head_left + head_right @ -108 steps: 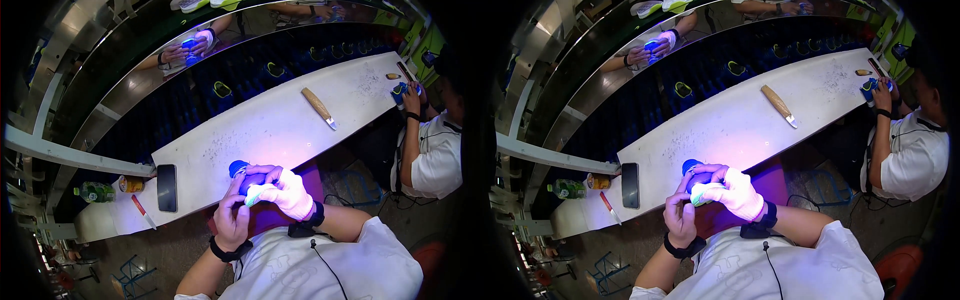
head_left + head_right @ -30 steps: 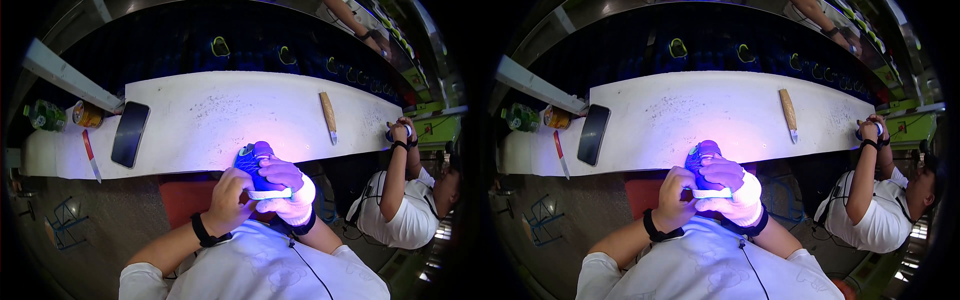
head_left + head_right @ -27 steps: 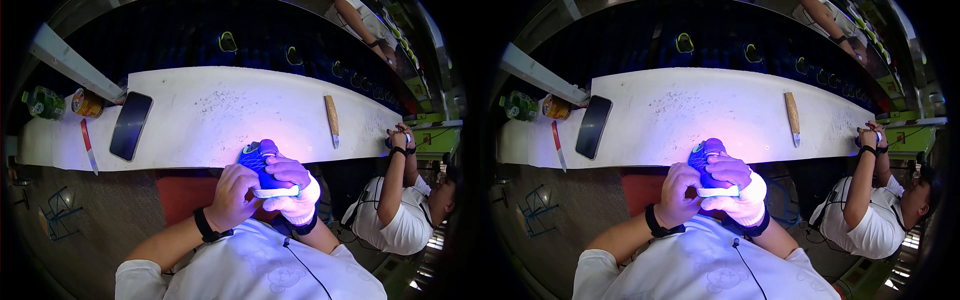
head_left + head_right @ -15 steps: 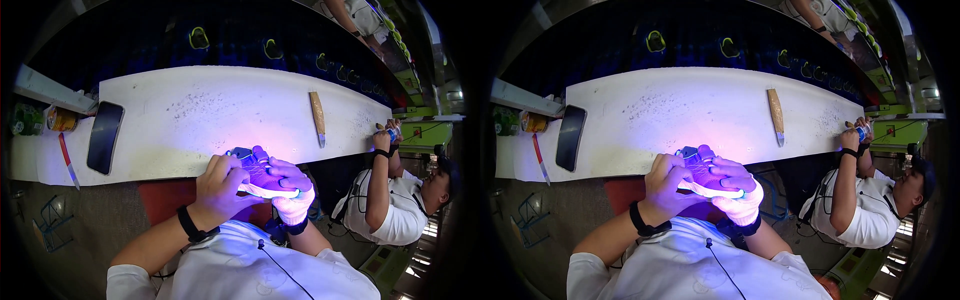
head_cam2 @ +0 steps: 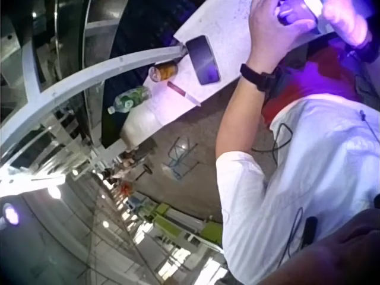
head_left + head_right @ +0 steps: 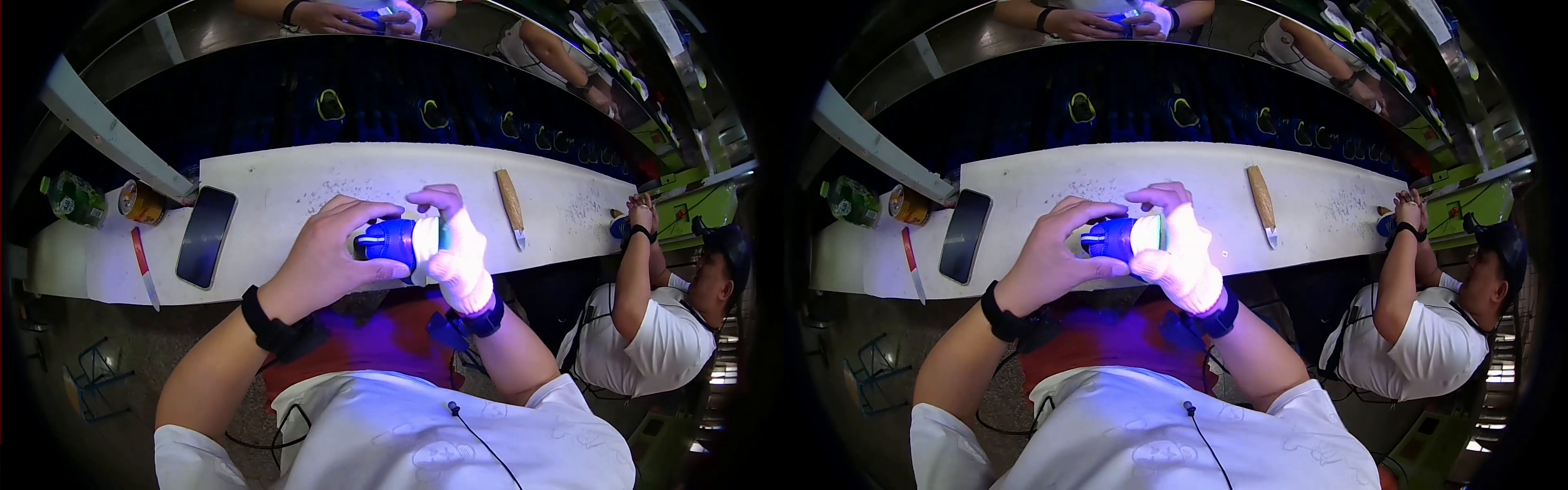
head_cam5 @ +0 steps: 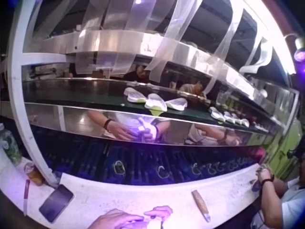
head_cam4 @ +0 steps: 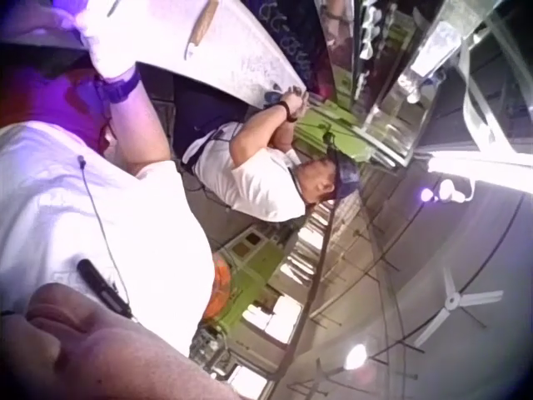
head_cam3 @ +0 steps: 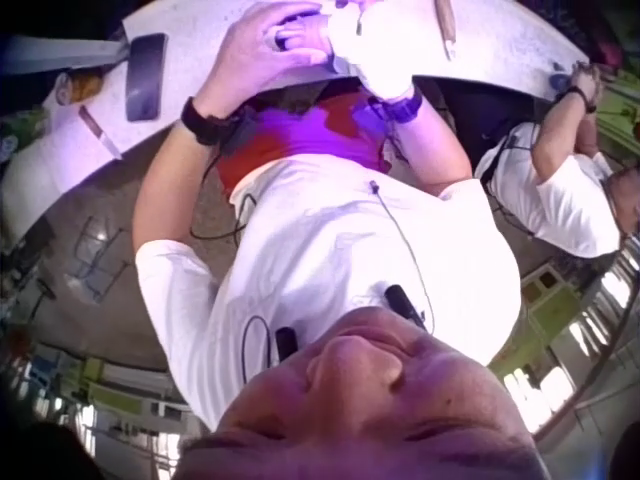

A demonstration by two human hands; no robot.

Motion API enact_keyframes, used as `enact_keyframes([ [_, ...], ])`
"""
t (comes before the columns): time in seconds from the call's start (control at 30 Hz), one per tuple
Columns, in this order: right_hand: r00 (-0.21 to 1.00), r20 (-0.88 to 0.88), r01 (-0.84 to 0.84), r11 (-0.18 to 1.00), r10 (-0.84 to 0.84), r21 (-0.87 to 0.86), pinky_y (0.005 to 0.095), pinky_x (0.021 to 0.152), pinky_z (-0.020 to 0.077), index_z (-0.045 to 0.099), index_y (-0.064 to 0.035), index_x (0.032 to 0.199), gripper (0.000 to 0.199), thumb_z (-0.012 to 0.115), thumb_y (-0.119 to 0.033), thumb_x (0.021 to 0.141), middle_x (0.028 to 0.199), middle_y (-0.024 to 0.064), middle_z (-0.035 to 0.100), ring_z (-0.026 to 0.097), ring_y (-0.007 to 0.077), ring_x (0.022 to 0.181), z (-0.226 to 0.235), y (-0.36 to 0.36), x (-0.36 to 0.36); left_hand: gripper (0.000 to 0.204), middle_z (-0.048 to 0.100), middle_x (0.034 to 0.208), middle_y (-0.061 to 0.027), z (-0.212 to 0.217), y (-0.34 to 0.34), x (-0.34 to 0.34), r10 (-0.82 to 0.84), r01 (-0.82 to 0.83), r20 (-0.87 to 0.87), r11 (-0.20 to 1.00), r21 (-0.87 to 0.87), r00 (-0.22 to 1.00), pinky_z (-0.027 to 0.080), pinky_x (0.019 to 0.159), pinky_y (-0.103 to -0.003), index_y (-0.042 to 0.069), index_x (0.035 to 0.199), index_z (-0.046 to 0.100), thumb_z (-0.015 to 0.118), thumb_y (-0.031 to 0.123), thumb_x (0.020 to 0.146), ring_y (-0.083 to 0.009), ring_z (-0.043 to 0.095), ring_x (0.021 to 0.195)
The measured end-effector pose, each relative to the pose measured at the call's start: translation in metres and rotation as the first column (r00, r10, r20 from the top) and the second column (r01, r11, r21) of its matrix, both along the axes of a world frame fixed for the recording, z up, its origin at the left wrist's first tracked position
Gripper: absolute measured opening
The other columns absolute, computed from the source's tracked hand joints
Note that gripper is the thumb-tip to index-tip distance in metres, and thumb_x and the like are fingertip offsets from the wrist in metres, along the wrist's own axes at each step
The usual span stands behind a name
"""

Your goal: Applying adhesive and inspecting shoe components on an assembly line.

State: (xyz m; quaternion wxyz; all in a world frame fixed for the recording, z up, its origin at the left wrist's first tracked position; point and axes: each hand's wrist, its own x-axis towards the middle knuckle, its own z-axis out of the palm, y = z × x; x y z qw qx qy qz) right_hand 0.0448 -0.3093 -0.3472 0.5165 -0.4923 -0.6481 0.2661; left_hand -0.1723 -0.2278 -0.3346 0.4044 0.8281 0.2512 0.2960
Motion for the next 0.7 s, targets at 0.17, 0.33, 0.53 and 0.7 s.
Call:
enact_keyframes([
  [0.17, 0.993, -0.104, 0.045, 0.993, -0.056, -0.111, 0.0402, 0.098, 0.0497, 0.070, -0.0071, 0.105, 0.027, 0.079, -0.023, 0.085, 0.109, 0.0131, 0.063, 0.062, 0.0278, 0.106, -0.005, 0.020, -0.018, 0.073, 0.077, 0.096, -0.0173, -0.002, 0.004, 0.009, 0.016, -0.051, -0.235, 0.988, -0.146, 0.972, 0.059, 0.086, -0.044, 0.003, 0.113, 0.069, 0.097, 0.053, 0.067, -0.0357, 0.076, 0.092],
  [0.33, 0.423, -0.906, -0.242, 0.962, -0.010, -0.123, 0.0359, 0.085, 0.0434, 0.048, -0.0056, 0.088, 0.021, 0.056, -0.019, 0.103, 0.093, 0.0073, 0.048, 0.045, 0.0188, 0.085, -0.010, 0.046, -0.015, 0.073, 0.077, 0.091, -0.0202, -0.004, 0.008, 0.004, 0.078, -0.152, -0.336, 0.968, -0.200, 0.939, 0.061, 0.084, -0.044, 0.000, 0.108, 0.071, 0.097, 0.054, 0.066, -0.0372, 0.077, 0.087],
  [0.53, 0.859, -0.508, -0.262, 0.910, 0.068, -0.322, 0.0298, 0.088, 0.0423, 0.056, -0.0031, 0.097, 0.019, 0.054, -0.021, 0.104, 0.100, 0.0038, 0.052, 0.047, 0.0136, 0.092, 0.008, 0.053, -0.010, 0.073, 0.076, 0.086, -0.0198, 0.005, 0.009, 0.017, 0.104, -0.162, -0.320, 0.974, -0.161, 0.942, 0.060, 0.080, -0.045, -0.004, 0.104, 0.070, 0.094, 0.056, 0.070, -0.0381, 0.077, 0.083],
  [0.7, 0.932, -0.335, -0.233, 0.936, 0.138, -0.262, 0.0280, 0.092, 0.0412, 0.058, -0.0031, 0.100, 0.022, 0.051, -0.024, 0.106, 0.108, 0.0041, 0.053, 0.049, 0.0148, 0.098, 0.014, 0.034, 0.015, 0.075, 0.075, 0.079, -0.0189, 0.025, 0.006, 0.050, 0.072, -0.042, -0.430, 0.996, 0.078, 0.900, 0.060, 0.071, -0.045, -0.005, 0.100, 0.067, 0.084, 0.064, 0.077, -0.0372, 0.076, 0.074],
])
